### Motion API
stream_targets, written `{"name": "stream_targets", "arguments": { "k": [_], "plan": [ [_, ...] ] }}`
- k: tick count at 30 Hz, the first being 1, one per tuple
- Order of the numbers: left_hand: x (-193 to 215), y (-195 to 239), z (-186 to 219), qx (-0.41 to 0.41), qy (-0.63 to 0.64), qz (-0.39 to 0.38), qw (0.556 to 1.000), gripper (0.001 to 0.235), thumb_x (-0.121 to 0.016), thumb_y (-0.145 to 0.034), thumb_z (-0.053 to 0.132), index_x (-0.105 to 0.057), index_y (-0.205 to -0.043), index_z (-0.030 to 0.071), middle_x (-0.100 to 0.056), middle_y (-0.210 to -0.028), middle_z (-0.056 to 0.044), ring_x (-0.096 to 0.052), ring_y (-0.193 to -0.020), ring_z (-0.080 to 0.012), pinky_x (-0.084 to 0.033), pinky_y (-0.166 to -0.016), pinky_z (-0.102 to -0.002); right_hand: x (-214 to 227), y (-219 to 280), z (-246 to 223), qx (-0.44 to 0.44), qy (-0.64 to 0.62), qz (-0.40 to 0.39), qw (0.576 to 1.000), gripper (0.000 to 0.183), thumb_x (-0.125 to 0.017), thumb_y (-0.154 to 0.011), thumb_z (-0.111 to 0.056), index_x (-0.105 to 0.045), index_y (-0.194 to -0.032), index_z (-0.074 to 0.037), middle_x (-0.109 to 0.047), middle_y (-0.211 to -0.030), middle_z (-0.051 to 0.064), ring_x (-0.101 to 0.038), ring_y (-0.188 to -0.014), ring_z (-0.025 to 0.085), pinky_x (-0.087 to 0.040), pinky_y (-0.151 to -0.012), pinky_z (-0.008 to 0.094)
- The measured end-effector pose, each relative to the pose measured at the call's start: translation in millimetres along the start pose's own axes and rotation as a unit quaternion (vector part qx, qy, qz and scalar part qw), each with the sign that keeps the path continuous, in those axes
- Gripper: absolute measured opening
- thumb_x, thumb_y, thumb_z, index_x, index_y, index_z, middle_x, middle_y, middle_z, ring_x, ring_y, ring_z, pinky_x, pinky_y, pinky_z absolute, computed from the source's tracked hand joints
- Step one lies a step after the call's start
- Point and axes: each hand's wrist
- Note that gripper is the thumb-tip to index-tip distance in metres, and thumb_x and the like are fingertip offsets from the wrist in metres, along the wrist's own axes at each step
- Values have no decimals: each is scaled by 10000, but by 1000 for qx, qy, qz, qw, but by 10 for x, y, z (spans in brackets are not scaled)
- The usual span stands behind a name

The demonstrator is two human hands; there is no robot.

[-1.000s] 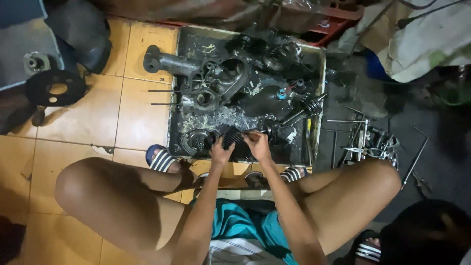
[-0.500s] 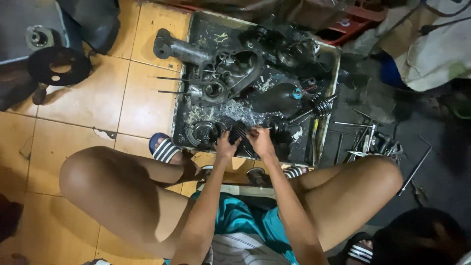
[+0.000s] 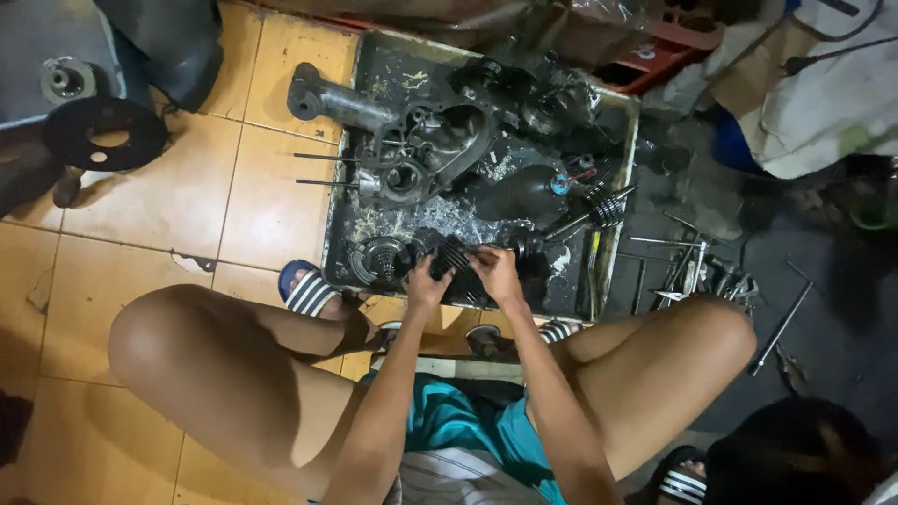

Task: Cleaning a motorcycle engine cylinder head using a brush and cleaning solution on a workshop floor.

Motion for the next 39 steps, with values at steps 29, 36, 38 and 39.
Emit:
{"name": "stream_targets", "arguments": {
  "k": [29, 36, 38, 39],
  "plan": [
    [319, 166, 228, 35, 60, -60, 996, 903, -734, -833, 636, -424, -1565, 208, -448, -1603, -83, -414, -1476, -301, -332, -1221, -522, -40, 259, 309, 48, -111, 80, 989, 187, -770, -888, -19, -740, -1042, 82, -754, -983, 269, -751, -944, 364, -631, -768, 438],
    [364, 235, 289, 36, 68, -50, 996, 909, -743, -847, 609, -420, -1572, 165, -465, -1581, -116, -438, -1458, -303, -403, -1203, -504, 51, 561, 11, 76, -187, 99, 974, 366, -792, -841, -32, -658, -1093, 197, -691, -1061, 403, -708, -1033, 439, -597, -893, 517],
    [330, 173, 195, 27, 54, -41, 997, 809, -735, -844, 606, -483, -1508, 219, -528, -1521, -81, -478, -1423, -297, -413, -1192, -501, 31, 518, 109, 88, -150, 81, 981, 215, -806, -829, -13, -722, -1000, 85, -734, -979, 287, -733, -979, 354, -617, -808, 421],
    [317, 141, 147, 19, 43, -31, 998, 711, -727, -840, 603, -545, -1444, 274, -590, -1460, -46, -519, -1389, -291, -423, -1182, -499, 19, 496, 156, 101, -112, 61, 987, 103, -821, -816, 7, -787, -908, -25, -779, -898, 171, -760, -925, 269, -638, -722, 325]
  ]
}}
Point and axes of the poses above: each hand's wrist, its own y-axis away from the middle knuckle, its own x-axis out of the back of the hand, z = x × y
